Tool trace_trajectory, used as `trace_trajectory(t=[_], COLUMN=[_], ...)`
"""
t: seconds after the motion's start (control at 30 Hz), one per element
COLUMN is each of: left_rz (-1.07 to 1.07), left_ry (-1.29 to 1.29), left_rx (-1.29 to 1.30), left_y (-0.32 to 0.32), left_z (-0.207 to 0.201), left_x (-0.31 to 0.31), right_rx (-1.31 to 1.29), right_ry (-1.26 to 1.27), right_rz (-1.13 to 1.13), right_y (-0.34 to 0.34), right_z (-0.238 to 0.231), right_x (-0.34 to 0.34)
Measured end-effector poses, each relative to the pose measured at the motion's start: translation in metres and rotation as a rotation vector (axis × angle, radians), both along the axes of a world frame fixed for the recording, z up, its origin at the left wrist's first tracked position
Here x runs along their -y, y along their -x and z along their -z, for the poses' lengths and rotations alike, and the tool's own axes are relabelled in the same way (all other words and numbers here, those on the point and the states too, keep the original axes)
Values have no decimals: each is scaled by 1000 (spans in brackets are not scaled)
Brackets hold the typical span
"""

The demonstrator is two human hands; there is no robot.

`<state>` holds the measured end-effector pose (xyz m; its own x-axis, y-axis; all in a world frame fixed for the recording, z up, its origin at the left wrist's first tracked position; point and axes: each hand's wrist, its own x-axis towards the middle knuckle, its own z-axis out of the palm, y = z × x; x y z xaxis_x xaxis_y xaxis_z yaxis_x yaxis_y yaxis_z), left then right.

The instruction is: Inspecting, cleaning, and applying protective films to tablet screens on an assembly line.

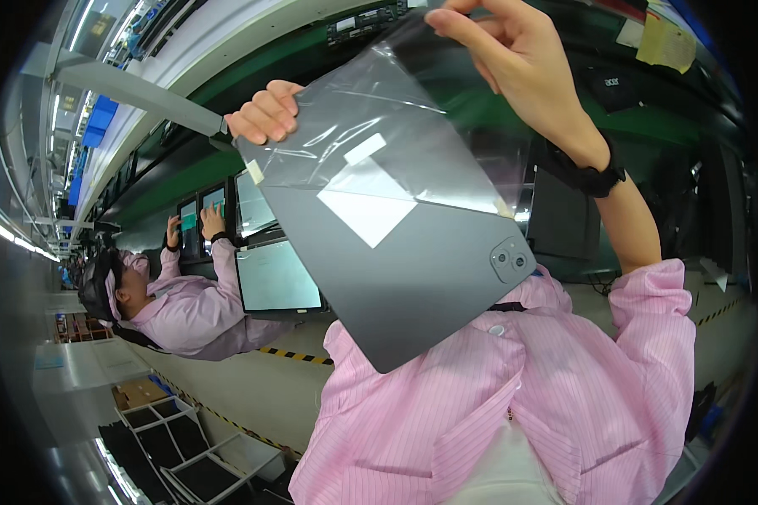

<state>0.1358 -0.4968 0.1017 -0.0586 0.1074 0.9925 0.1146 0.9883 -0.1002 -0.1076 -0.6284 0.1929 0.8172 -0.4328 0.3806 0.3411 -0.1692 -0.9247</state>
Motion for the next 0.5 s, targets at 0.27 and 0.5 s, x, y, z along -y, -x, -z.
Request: trace_trajectory(t=[0.27,0.5], left_rz=[-69,-203], left_ry=[-22,-341], left_rx=[-43,-444], left_y=[-5,-4], left_z=[9,42], left_x=[-11,-28], right_rx=[171,742], right_ry=[153,1235], right_rz=[136,-42], right_y=[3,58], right_z=[9,53], right_x=[-14,-19])
